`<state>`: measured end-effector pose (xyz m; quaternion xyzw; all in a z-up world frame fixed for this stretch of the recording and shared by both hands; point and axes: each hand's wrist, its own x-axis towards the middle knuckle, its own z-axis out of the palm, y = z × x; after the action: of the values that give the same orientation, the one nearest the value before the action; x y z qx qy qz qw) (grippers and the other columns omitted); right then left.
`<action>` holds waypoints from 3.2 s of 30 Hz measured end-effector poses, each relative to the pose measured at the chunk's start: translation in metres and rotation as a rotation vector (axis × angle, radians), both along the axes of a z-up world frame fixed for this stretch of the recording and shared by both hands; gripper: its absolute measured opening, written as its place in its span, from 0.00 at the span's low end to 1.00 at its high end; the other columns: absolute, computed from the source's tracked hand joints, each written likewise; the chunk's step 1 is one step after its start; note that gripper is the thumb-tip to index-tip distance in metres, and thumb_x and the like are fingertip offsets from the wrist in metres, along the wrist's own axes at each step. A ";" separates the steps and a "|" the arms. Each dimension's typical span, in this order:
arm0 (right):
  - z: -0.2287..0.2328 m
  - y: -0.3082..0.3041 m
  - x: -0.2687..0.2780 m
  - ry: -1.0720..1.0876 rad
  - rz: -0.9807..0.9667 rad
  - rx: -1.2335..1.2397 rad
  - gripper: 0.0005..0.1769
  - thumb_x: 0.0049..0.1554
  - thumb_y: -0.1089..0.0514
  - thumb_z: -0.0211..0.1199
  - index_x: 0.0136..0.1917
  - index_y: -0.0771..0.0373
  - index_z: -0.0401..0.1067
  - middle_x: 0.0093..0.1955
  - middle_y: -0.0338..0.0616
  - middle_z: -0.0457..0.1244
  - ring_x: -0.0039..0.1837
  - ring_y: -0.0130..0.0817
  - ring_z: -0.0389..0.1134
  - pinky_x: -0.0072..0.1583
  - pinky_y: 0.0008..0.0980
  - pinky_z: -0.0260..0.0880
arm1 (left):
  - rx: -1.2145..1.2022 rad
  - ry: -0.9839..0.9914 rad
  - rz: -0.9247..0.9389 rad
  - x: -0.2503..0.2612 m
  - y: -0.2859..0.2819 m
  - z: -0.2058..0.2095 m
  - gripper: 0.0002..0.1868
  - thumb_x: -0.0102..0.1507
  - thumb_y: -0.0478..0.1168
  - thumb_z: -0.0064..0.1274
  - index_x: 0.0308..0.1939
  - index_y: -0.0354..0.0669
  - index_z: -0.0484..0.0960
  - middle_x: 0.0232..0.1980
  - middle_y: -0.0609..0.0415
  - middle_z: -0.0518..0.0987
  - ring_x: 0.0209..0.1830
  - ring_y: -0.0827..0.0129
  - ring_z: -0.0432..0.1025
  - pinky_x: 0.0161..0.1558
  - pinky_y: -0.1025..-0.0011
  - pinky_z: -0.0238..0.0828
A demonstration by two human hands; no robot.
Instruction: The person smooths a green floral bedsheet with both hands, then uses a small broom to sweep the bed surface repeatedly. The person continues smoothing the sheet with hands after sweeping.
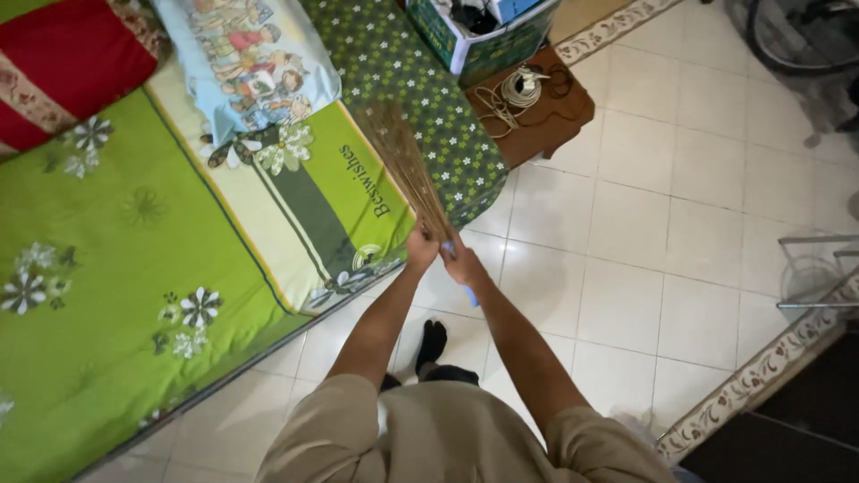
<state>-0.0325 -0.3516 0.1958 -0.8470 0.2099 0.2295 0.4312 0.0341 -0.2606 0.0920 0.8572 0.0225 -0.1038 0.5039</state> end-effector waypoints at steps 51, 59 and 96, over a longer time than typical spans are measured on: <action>-0.120 0.120 0.024 0.040 0.234 0.211 0.32 0.67 0.44 0.43 0.81 0.44 0.39 0.43 0.61 0.68 0.33 0.49 0.73 0.34 0.38 0.78 | 0.067 0.215 0.198 0.012 0.143 -0.032 0.18 0.54 0.40 0.50 0.44 0.44 0.88 0.44 0.42 0.85 0.51 0.43 0.78 0.54 0.48 0.74; -0.066 0.112 -0.009 -0.101 -0.255 0.104 0.38 0.66 0.48 0.50 0.83 0.47 0.38 0.45 0.64 0.68 0.29 0.48 0.70 0.30 0.37 0.74 | -0.046 0.033 -0.104 0.005 0.106 0.039 0.21 0.60 0.45 0.52 0.52 0.38 0.80 0.39 0.33 0.82 0.48 0.38 0.77 0.49 0.41 0.71; 0.045 0.455 0.009 0.018 0.320 0.020 0.40 0.65 0.39 0.44 0.85 0.41 0.35 0.76 0.67 0.55 0.57 0.60 0.73 0.66 0.52 0.69 | -0.305 0.018 0.192 0.015 0.478 -0.053 0.47 0.63 0.36 0.57 0.82 0.46 0.48 0.29 0.49 0.78 0.32 0.60 0.77 0.41 0.65 0.77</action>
<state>-0.0233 0.1034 0.2406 -0.8631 0.0738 0.3049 0.3958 0.0490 0.2176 0.0393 0.7638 0.0930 -0.0651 0.6354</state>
